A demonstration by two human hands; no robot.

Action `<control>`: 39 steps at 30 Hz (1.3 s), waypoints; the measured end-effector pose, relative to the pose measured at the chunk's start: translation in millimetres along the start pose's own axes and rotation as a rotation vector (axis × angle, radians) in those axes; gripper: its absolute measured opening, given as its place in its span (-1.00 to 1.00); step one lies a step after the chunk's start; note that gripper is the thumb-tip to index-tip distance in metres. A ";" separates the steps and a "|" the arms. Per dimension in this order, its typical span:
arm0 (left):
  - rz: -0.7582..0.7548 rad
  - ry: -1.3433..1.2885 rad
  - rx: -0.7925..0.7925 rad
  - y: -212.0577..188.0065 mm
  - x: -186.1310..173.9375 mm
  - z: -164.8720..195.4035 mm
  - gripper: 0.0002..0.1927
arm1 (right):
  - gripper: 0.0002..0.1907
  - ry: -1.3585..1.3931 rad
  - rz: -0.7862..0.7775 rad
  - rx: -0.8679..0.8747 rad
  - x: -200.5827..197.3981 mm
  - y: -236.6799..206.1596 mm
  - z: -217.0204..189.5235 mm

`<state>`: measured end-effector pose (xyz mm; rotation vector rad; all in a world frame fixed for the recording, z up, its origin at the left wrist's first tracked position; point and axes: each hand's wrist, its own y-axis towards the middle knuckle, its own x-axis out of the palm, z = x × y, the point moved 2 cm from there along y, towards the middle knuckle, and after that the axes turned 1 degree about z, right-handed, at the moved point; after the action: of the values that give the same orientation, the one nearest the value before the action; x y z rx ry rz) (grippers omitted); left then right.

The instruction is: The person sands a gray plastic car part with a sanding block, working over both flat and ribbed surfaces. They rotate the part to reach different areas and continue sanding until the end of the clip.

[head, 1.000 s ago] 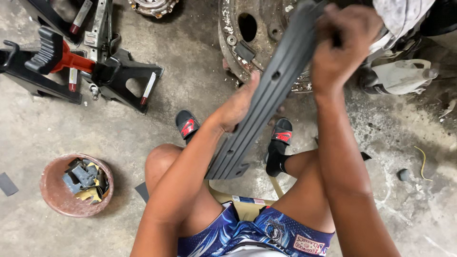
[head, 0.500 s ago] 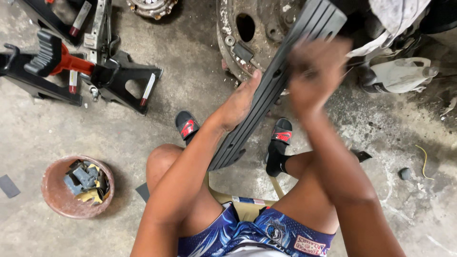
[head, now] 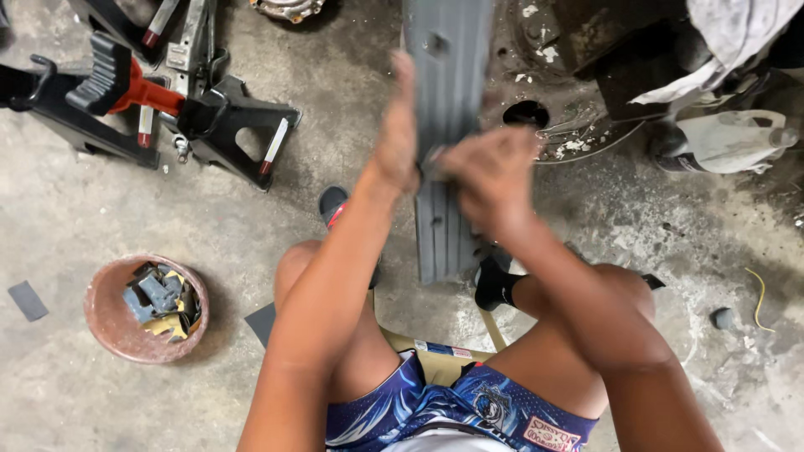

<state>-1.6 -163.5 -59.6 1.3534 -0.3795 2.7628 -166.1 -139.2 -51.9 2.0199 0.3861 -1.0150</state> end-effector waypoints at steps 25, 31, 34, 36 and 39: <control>0.316 0.046 0.202 16.5 -38.9 -0.2 -0.57 | -0.50 0.447 -0.154 -0.102 9.4 5.4 -15.6; 0.022 -0.062 0.033 0.5 -4.9 14.3 -0.42 | -0.48 0.257 0.110 0.062 -4.5 20.2 13.8; -0.122 -0.097 -0.007 -14.1 6.7 20.4 -0.26 | -0.61 0.467 0.291 0.335 -9.7 21.2 18.9; -0.149 -0.044 -0.001 -17.1 7.0 16.0 -0.24 | -0.68 0.531 0.348 0.336 -10.0 19.6 16.1; -0.203 -0.122 -0.040 -8.8 1.3 0.2 -0.24 | -0.64 0.404 0.273 0.203 -5.2 14.7 9.1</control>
<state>-0.9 -155.0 -56.6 1.4665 -0.2821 2.5051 -165.6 -155.0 -43.1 2.3868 0.2116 -0.4921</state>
